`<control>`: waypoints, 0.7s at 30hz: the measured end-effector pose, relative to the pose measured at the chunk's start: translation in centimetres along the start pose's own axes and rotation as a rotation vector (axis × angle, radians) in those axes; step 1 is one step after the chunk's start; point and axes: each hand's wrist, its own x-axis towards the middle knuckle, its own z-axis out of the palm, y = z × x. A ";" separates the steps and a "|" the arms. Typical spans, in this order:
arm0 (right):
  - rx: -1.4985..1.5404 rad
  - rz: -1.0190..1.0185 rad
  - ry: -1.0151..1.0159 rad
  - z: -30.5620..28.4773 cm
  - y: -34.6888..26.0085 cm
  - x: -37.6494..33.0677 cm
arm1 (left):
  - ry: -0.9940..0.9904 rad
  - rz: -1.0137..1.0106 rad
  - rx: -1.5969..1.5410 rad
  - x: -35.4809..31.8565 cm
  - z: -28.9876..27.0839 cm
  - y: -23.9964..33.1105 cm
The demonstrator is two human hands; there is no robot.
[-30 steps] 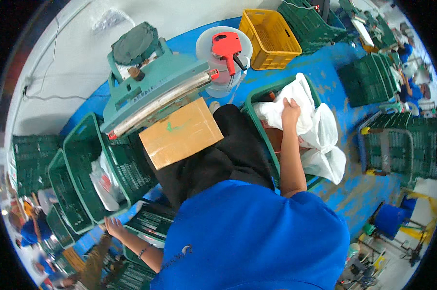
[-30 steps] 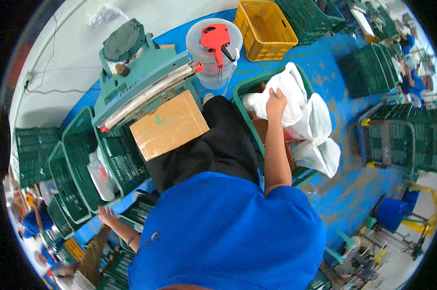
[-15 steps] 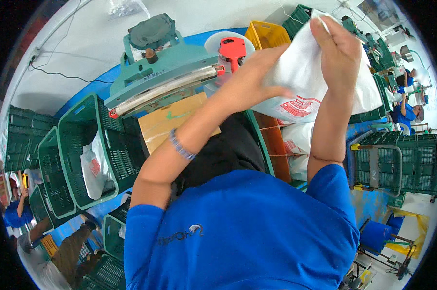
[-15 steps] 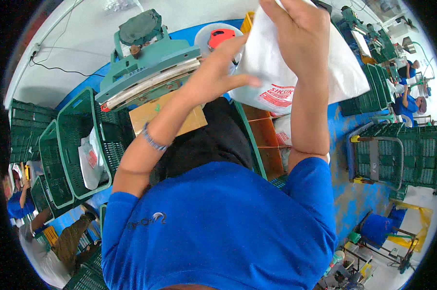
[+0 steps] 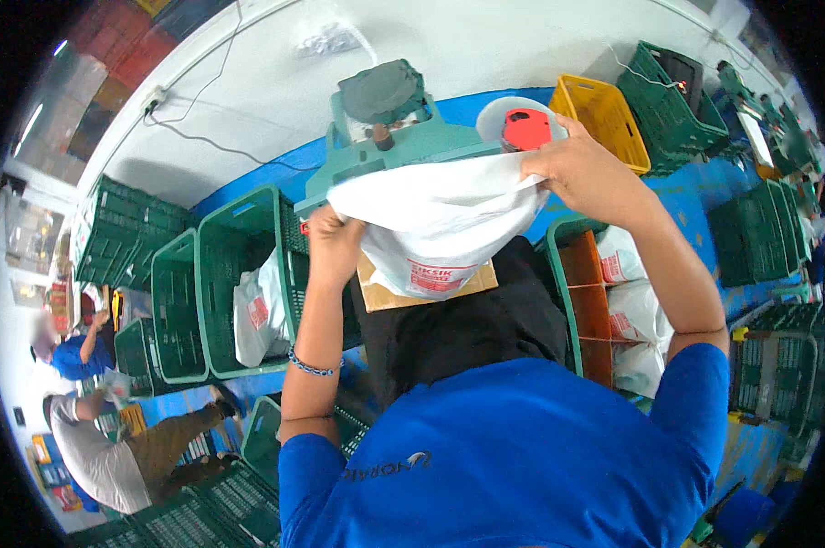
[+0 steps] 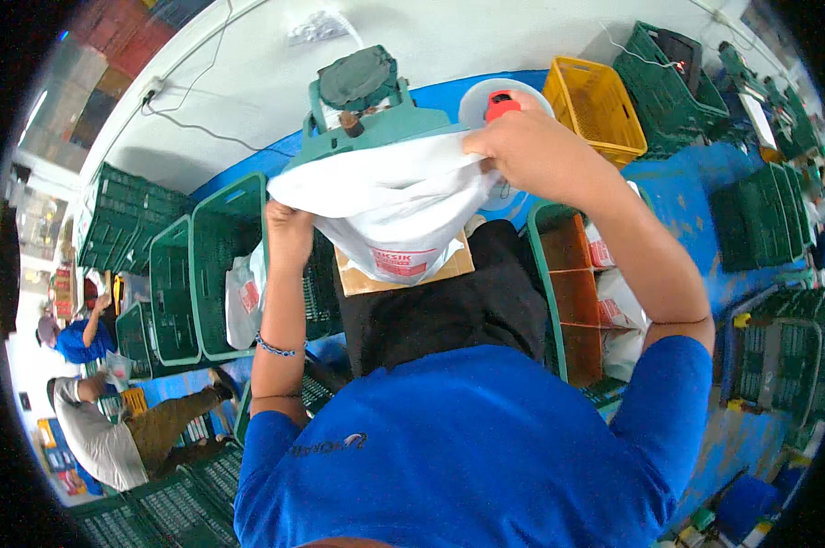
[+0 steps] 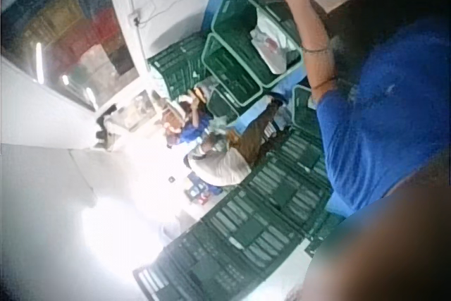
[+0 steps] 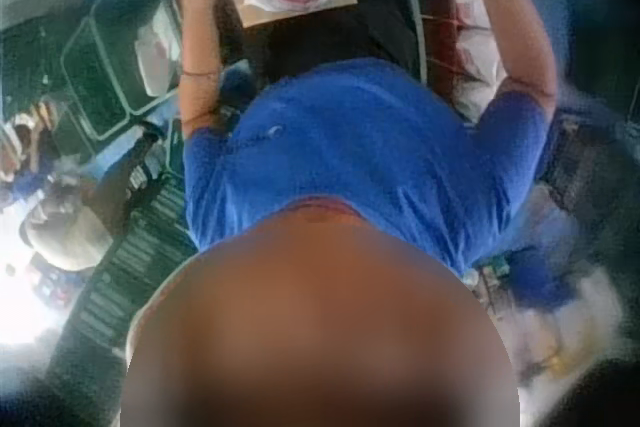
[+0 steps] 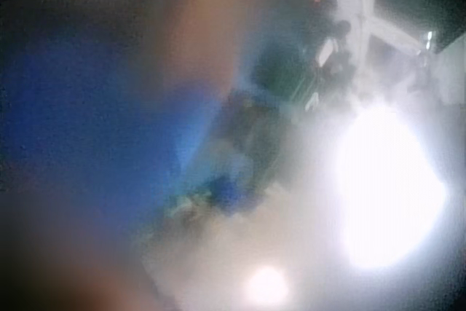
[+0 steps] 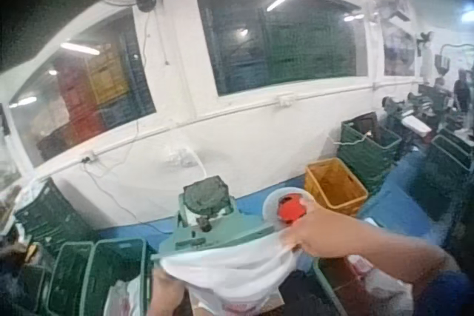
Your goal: The person repeatedly picks white plastic bags from a green crate, places them on a heat-sealing machine, and seals the top edge. Sealed bags are then placed into a yellow crate. The process is repeated continuously throughout the clip.
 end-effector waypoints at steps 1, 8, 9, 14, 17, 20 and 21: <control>0.059 -0.013 0.102 0.5 -0.1 0.5 | 0.085 0.030 -0.053 0.0 -1.0 -0.4; -0.115 -0.145 0.624 0.4 -1.6 1.8 | 0.392 0.149 -0.026 -0.5 -3.1 3.1; -0.042 -0.113 0.633 0.4 -1.9 1.9 | 0.408 0.167 -0.103 -0.5 -2.9 3.4; 0.296 0.107 0.344 0.1 -2.5 1.6 | 0.488 0.149 -0.286 -1.4 -3.5 5.2; 0.326 -0.087 0.585 -0.3 -2.5 1.2 | 0.481 0.258 -0.102 -1.7 -5.0 7.3; 0.689 0.012 0.691 0.7 -2.7 1.6 | 0.347 0.228 0.165 -2.5 -5.7 8.2; 0.733 0.014 0.648 1.3 -2.8 2.3 | 0.306 0.181 0.221 -2.6 -6.0 8.3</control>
